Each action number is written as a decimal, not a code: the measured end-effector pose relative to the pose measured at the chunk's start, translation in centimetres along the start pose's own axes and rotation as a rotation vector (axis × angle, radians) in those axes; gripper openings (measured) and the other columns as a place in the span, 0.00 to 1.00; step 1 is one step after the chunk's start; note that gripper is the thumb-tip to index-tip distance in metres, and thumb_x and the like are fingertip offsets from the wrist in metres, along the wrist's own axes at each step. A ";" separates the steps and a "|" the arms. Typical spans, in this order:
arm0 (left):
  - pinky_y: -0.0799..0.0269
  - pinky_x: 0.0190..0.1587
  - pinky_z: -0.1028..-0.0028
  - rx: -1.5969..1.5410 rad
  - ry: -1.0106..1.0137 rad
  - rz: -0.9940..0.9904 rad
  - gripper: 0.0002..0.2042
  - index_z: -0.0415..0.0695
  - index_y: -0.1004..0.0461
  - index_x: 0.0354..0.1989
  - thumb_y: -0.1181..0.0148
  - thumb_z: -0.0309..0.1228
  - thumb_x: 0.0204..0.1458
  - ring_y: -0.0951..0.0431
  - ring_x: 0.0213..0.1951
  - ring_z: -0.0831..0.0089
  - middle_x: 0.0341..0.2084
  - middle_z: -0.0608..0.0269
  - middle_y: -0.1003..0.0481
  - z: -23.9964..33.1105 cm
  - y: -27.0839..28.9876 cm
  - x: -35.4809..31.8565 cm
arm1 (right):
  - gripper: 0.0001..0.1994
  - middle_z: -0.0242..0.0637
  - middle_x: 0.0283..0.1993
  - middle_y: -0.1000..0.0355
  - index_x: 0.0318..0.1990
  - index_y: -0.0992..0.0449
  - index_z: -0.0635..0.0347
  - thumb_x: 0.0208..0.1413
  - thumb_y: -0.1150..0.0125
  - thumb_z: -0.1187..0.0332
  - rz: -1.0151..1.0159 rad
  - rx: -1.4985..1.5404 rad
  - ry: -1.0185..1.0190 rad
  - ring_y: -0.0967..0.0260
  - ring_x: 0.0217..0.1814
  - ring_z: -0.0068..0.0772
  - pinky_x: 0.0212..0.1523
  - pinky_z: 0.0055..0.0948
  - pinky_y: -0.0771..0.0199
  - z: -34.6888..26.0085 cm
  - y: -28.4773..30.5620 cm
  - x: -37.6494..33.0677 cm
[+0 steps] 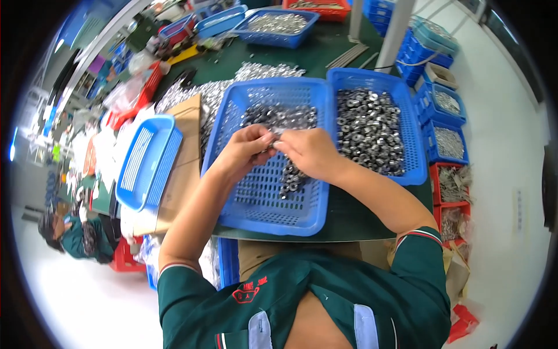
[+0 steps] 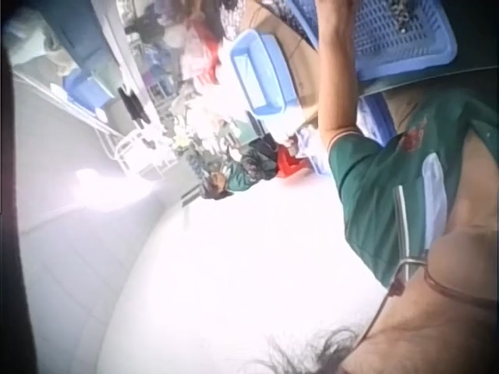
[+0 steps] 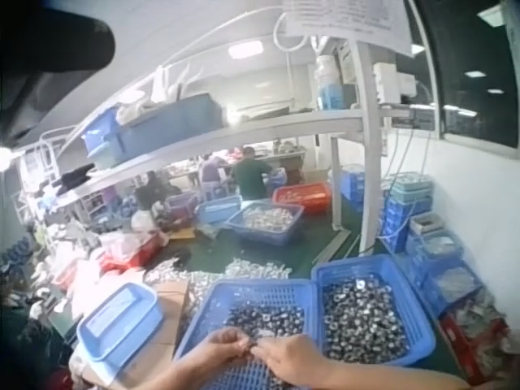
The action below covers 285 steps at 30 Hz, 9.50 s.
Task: Inspecting and sorting small metal ring-shaped components at a workbench.
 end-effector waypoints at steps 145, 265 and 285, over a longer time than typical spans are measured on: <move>0.41 0.24 0.82 -0.074 -0.054 -0.008 0.09 0.42 0.29 0.40 0.48 0.35 0.60 0.36 0.22 0.81 0.26 0.64 0.28 0.4 0.7 0.5 | 0.11 0.40 0.19 0.30 0.32 0.24 0.59 0.55 0.42 0.60 0.027 0.249 -0.348 0.31 0.20 0.32 0.24 0.30 0.36 2.7 -0.6 -0.4; 0.33 0.35 0.77 0.905 -0.254 -0.032 0.15 0.38 0.26 0.37 0.32 0.27 0.39 0.32 0.29 0.79 0.25 0.67 0.29 3.2 -6.1 0.8 | 0.06 0.36 0.19 0.33 0.30 0.28 0.63 0.56 0.42 0.70 0.616 -0.221 -0.336 0.37 0.18 0.27 0.20 0.26 0.39 3.5 13.4 -14.2; 0.27 0.39 0.59 1.612 -0.519 -0.199 0.07 0.47 0.24 0.30 0.41 0.30 0.41 0.23 0.38 0.54 0.31 0.55 0.24 -5.1 -24.5 20.2 | 0.05 0.42 0.25 0.29 0.31 0.27 0.61 0.56 0.42 0.69 0.795 -0.427 -0.286 0.31 0.23 0.42 0.25 0.33 0.33 3.9 14.2 -16.0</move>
Point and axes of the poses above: each hand's wrist, its own x-axis towards the middle knuckle, its own y-axis out of the back of the hand, z = x × y, the point moved 7 cm from there along x, towards the middle knuckle
